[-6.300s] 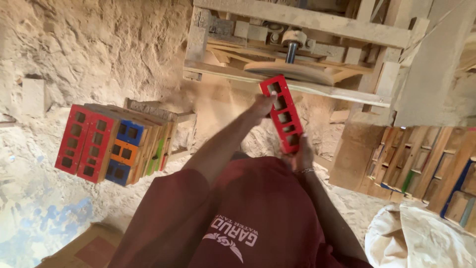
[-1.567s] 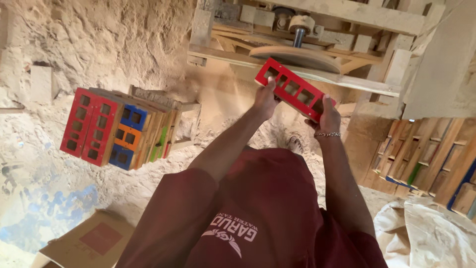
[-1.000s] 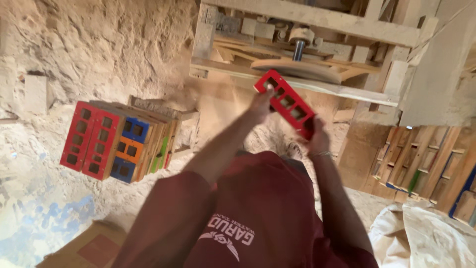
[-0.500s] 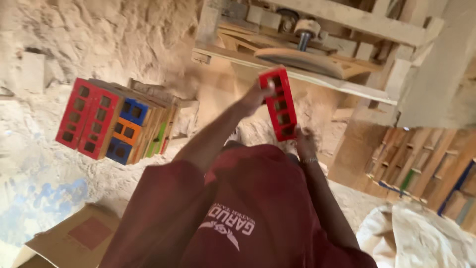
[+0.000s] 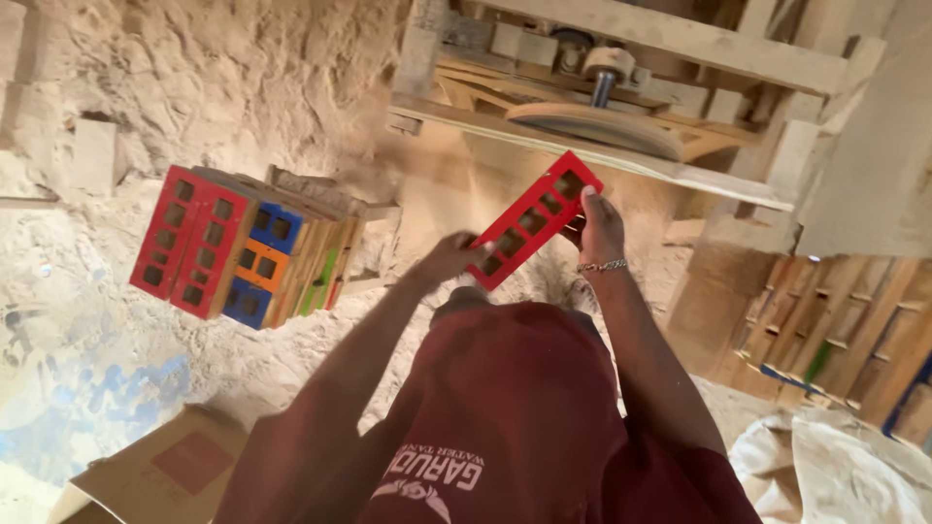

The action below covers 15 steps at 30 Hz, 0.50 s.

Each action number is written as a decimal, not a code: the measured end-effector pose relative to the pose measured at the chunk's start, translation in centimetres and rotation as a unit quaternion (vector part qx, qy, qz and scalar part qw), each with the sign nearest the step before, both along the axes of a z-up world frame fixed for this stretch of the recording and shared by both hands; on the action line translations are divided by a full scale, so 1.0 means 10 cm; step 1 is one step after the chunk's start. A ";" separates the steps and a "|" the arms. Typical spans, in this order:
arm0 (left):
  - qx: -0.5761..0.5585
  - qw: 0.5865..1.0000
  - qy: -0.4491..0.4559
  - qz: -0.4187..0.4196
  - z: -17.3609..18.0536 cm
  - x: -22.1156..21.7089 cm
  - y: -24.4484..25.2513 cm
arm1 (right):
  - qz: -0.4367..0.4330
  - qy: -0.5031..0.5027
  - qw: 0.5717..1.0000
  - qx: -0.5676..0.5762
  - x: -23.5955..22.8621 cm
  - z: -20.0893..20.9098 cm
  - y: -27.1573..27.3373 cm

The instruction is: The person repeatedly presses the edges of small, colorful wooden blocks against a rotating grinding wheel to smooth them. After grinding each side, the person places the block on a nearby stack and picks up another one to continue the process.

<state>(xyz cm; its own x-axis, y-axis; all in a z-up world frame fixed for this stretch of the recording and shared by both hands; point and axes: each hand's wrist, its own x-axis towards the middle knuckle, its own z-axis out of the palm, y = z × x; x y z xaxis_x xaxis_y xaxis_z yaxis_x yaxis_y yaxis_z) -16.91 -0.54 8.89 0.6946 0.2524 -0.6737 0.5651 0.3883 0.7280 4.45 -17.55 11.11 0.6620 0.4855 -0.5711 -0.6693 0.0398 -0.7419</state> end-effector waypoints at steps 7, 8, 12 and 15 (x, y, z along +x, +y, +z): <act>-0.250 0.885 -0.121 0.375 -0.67 0.06 -0.69 | -0.032 0.023 0.995 -0.094 0.37 -0.59 0.49; -0.247 0.886 -0.130 0.371 -0.69 0.17 -0.73 | -0.055 0.001 0.994 -0.099 0.43 -0.67 0.56; -0.206 0.898 -0.024 0.387 -0.77 0.29 -0.84 | -0.134 -0.087 0.954 -0.253 0.43 -0.94 0.60; -0.174 0.909 -0.025 0.378 -0.97 0.19 -0.72 | -0.161 -0.155 0.945 -0.240 0.32 -1.01 0.59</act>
